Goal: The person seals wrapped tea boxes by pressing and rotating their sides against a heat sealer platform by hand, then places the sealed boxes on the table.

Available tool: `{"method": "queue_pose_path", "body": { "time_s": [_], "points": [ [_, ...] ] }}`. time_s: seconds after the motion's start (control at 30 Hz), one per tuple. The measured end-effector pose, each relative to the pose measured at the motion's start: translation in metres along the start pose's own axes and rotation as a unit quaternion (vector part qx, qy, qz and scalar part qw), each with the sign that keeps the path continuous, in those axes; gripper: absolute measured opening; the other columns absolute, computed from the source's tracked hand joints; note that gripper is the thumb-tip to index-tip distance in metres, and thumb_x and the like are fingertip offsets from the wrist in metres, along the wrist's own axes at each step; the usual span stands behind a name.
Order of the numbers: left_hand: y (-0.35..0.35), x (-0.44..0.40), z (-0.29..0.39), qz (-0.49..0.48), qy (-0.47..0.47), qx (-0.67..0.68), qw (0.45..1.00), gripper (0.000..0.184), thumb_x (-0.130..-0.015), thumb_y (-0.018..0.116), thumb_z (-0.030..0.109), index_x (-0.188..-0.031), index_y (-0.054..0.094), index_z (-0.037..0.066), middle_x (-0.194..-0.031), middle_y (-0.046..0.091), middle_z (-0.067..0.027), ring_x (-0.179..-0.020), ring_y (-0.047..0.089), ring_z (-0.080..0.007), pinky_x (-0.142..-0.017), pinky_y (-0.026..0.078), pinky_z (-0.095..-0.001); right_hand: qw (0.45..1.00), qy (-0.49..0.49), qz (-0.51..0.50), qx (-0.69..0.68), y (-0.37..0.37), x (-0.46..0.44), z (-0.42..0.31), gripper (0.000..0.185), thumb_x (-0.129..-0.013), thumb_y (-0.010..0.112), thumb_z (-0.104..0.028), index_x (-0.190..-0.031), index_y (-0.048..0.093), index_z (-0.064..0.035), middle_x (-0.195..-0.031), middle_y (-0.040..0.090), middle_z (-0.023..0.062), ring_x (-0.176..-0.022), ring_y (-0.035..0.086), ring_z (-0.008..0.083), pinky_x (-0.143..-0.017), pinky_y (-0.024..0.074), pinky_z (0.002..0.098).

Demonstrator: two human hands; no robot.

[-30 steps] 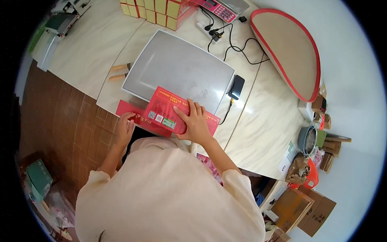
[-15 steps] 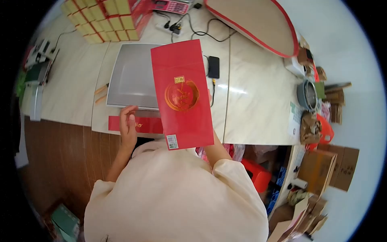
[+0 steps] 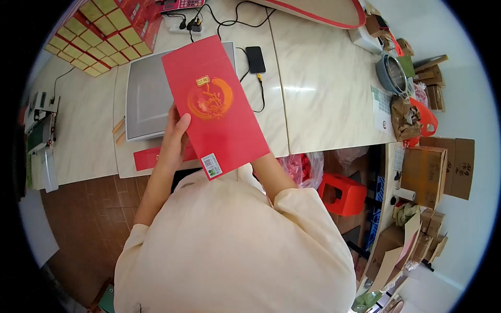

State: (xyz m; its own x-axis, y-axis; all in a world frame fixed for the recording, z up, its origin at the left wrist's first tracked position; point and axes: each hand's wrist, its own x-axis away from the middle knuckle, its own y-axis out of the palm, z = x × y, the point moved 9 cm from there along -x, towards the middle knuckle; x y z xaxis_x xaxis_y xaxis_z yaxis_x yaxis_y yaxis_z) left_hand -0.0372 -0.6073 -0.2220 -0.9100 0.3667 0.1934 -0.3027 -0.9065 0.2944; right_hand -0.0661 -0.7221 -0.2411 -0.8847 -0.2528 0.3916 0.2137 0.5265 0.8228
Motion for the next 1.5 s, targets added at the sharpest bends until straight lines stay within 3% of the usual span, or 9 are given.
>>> {"method": "queue_pose_path", "body": {
  "time_s": [0.23, 0.4, 0.43, 0.57, 0.67, 0.73, 0.77, 0.87, 1.5],
  "points": [
    [-0.015, 0.007, 0.002, 0.042, 0.008, 0.015, 0.999, 0.082, -0.090, 0.057, 0.042, -0.147, 0.013, 0.002, -0.142, 0.032, -0.0168, -0.127, 0.040, -0.0242, -0.104, 0.035, -0.0353, 1.000, -0.021, 0.023, 0.000, -0.009, -0.007, 0.000, 0.069, -0.086, 0.051, -0.061, -0.134, 0.046, -0.0108, -0.125, 0.057, 0.0079, -0.109, 0.057, 0.0215, -0.090, 0.0489, 0.0337],
    [-0.011, 0.008, -0.003, 0.039, -0.031, 0.195, 0.980, 0.059, -0.100, 0.037, 0.042, -0.142, 0.029, 0.001, -0.140, 0.040, -0.0108, -0.125, 0.041, -0.0178, -0.106, 0.031, -0.0308, 0.950, 0.025, -0.263, -0.165, 0.019, -0.016, 0.012, 0.059, -0.090, 0.046, -0.058, -0.127, 0.051, -0.0121, -0.120, 0.059, 0.0043, -0.106, 0.058, 0.0187, -0.087, 0.0501, 0.0320],
    [-0.014, 0.007, -0.005, 0.050, -0.055, 0.201, 0.977, 0.055, -0.101, 0.034, 0.039, -0.139, 0.034, -0.001, -0.139, 0.041, -0.0105, -0.124, 0.041, -0.0177, -0.106, 0.031, -0.0316, 0.990, -0.090, -0.109, -0.009, -0.009, -0.028, 0.001, 0.056, -0.090, 0.047, -0.057, -0.123, 0.054, -0.0127, -0.117, 0.061, 0.0031, -0.103, 0.059, 0.0171, -0.085, 0.0505, 0.0313],
    [-0.057, -0.020, -0.017, 0.123, 0.073, -0.149, 0.978, 0.050, -0.101, 0.034, 0.032, -0.137, 0.036, -0.003, -0.142, 0.038, -0.0167, -0.130, 0.036, -0.0228, -0.108, 0.028, -0.0341, 0.998, -0.033, -0.037, 0.037, 0.006, -0.021, -0.013, 0.048, -0.088, 0.055, -0.050, -0.116, 0.056, -0.0111, -0.106, 0.064, 0.0034, -0.095, 0.061, 0.0132, -0.081, 0.0512, 0.0287],
    [-0.075, -0.009, 0.004, 0.179, 0.129, -0.163, 0.962, 0.045, -0.099, 0.039, 0.023, -0.138, 0.037, 0.001, -0.143, 0.037, -0.0157, -0.132, 0.033, -0.0250, -0.108, 0.027, -0.0350, 0.964, -0.063, 0.050, 0.252, 0.009, -0.039, -0.026, 0.068, -0.082, 0.063, -0.050, -0.128, 0.049, -0.0018, -0.115, 0.058, 0.0107, -0.101, 0.059, 0.0180, -0.082, 0.0498, 0.0306],
    [-0.102, 0.000, -0.001, 0.234, 0.134, -0.155, 0.950, 0.041, -0.096, 0.043, 0.015, -0.136, 0.040, 0.004, -0.140, 0.041, -0.0115, -0.131, 0.035, -0.0243, -0.107, 0.029, -0.0346, 0.740, -0.246, 0.105, 0.617, 0.027, -0.050, -0.059, 0.085, -0.073, 0.070, -0.052, -0.138, 0.040, -0.0049, -0.124, 0.049, 0.0197, -0.107, 0.054, 0.0288, -0.091, 0.0431, 0.0374],
    [-0.117, 0.006, -0.006, 0.262, 0.139, -0.130, 0.946, 0.039, -0.096, 0.043, 0.014, -0.134, 0.042, 0.004, -0.139, 0.043, -0.0105, -0.130, 0.036, -0.0236, -0.106, 0.029, -0.0339, 0.531, -0.342, 0.187, 0.752, 0.027, -0.052, -0.064, 0.099, -0.063, 0.075, -0.054, -0.143, 0.035, -0.0135, -0.131, 0.036, 0.0256, -0.114, 0.043, 0.0389, -0.099, 0.0323, 0.0476],
    [-0.146, 0.025, -0.014, 0.312, 0.153, -0.100, 0.932, 0.033, -0.096, 0.043, 0.010, -0.127, 0.047, 0.005, -0.132, 0.047, -0.0098, -0.125, 0.041, -0.0214, -0.104, 0.031, -0.0329, 0.342, -0.375, 0.214, 0.835, 0.031, -0.072, -0.050, 0.096, -0.056, 0.076, -0.051, -0.139, 0.040, -0.0181, -0.132, 0.033, 0.0262, -0.117, 0.036, 0.0444, -0.097, 0.0253, 0.0562],
    [-0.162, 0.075, -0.035, 0.366, 0.141, -0.050, 0.918, 0.030, -0.101, 0.040, 0.021, -0.125, 0.048, 0.004, -0.125, 0.052, -0.0087, -0.122, 0.044, -0.0178, -0.105, 0.031, -0.0315, 0.331, -0.322, 0.246, 0.853, 0.054, -0.130, -0.004, 0.094, -0.059, 0.076, -0.053, -0.134, 0.043, -0.0061, -0.129, 0.039, 0.0249, -0.114, 0.042, 0.0418, -0.099, 0.0298, 0.0522]
  ]
}}
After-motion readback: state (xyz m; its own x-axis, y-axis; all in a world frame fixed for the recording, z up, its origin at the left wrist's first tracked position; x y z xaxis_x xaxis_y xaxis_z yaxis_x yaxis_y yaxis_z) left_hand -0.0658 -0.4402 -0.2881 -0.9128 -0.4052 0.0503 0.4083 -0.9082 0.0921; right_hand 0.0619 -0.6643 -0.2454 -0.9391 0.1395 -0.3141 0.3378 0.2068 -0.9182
